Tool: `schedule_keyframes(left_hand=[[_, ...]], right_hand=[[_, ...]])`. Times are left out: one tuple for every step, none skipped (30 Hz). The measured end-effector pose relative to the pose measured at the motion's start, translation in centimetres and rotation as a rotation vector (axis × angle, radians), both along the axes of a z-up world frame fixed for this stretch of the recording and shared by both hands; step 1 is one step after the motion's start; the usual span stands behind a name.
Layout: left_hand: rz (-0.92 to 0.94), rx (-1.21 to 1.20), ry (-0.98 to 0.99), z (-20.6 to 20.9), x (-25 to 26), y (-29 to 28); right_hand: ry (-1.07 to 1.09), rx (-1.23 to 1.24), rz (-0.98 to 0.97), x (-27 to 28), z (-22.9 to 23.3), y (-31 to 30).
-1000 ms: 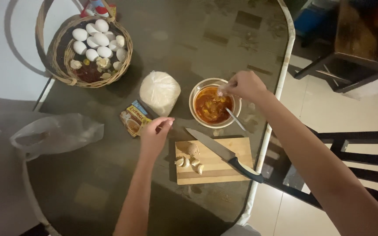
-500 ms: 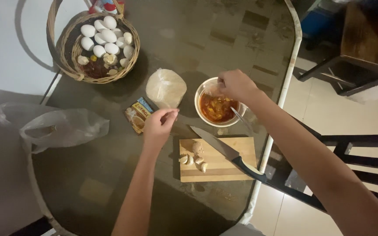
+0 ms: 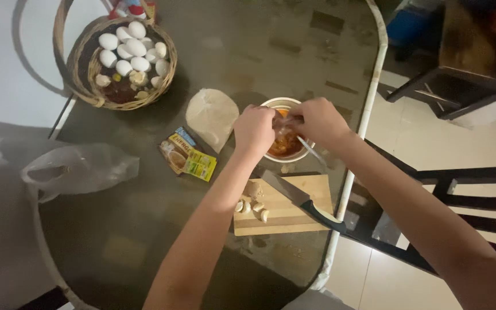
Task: The person prepares a meal by cracking eggs into a bowl, adding canned sardines, mixing the ingredients, and peeling garlic.
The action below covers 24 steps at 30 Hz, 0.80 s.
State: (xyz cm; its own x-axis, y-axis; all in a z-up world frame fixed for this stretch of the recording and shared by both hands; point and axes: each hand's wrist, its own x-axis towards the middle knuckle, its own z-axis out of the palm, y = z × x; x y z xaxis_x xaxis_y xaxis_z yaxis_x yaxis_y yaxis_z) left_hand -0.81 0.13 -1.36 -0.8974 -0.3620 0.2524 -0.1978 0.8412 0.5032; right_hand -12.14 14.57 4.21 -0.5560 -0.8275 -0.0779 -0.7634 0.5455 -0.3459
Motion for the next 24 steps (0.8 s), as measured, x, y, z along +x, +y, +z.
schedule_keyframes(left_hand=[[-0.005,0.000,0.001,-0.2,-0.4,0.0],[-0.013,-0.028,-0.044,-0.4,-0.8,0.0],[-0.020,-0.057,-0.090,-0.6,-1.1,0.1],[-0.025,-0.056,-0.091,-0.3,-1.0,0.2],[-0.037,-0.004,-0.046,0.0,-0.9,0.4],[-0.047,0.047,-0.003,0.3,-0.8,0.4],[-0.050,0.046,-0.004,0.5,-0.8,0.6],[-0.048,0.054,-0.021,0.7,-0.8,0.8],[-0.047,0.063,-0.038,0.9,-0.8,0.9],[-0.048,0.061,-0.039,0.8,-0.9,1.0],[-0.034,0.098,-0.022,0.7,-0.9,1.1],[-0.019,0.137,-0.006,0.5,-1.0,1.2],[-0.020,0.137,-0.007,-0.1,-1.0,1.1],[0.001,0.116,0.002,-0.7,-1.1,1.1],[0.022,0.094,0.011,-1.2,-1.2,1.0],[0.021,0.094,0.011,-0.1,-0.8,1.1],[0.023,0.137,-0.001,1.0,-0.4,1.2],[0.027,0.180,-0.014,2.1,0.0,1.2],[0.028,0.179,-0.014,2.2,0.2,1.1],[0.037,0.175,-0.027,2.2,0.3,1.1],[0.046,0.171,-0.040,2.2,0.5,1.0],[0.049,0.169,-0.040,2.1,0.7,0.9],[0.050,0.127,-0.001,2.0,0.9,0.7],[0.051,0.086,0.037,1.9,1.1,0.5]], right_hand=[[0.001,0.000,-0.005,0.2,0.6,0.2],[-0.079,0.073,-0.060,0.4,1.1,0.4],[-0.161,0.145,-0.115,0.6,1.6,0.6],[-0.162,0.145,-0.120,0.0,0.6,1.3],[-0.134,0.045,-0.075,-0.6,-0.4,2.0],[-0.106,-0.057,-0.028,-1.1,-1.4,2.6],[-0.107,-0.058,-0.031,-1.1,-1.1,2.7],[-0.106,-0.043,-0.045,-1.1,-0.9,2.9],[-0.106,-0.027,-0.058,-1.1,-0.7,3.0],[-0.107,-0.029,-0.060,-0.9,0.0,2.9],[-0.124,0.012,-0.095,-0.6,0.6,2.7],[-0.141,0.054,-0.130,-0.4,1.3,2.6],[-0.142,0.054,-0.131,-0.5,1.1,2.6],[-0.147,0.073,-0.134,-0.6,0.9,2.7],[-0.153,0.092,-0.137,-0.8,0.7,2.7],[-0.153,0.091,-0.138,-0.7,0.8,2.8],[-0.168,0.016,-0.120,-0.7,1.0,2.9],[-0.182,-0.059,-0.101,-0.6,1.1,2.9],[-0.183,-0.060,-0.100,-0.3,1.6,2.7],[-0.209,-0.052,-0.122,0.0,2.1,2.4],[-0.235,-0.043,-0.143,0.3,2.6,2.1],[-0.236,-0.044,-0.140,0.4,2.3,1.8],[-0.206,-0.052,-0.145,0.5,2.1,1.5],[-0.177,-0.059,-0.149,0.6,2.0,1.2]])
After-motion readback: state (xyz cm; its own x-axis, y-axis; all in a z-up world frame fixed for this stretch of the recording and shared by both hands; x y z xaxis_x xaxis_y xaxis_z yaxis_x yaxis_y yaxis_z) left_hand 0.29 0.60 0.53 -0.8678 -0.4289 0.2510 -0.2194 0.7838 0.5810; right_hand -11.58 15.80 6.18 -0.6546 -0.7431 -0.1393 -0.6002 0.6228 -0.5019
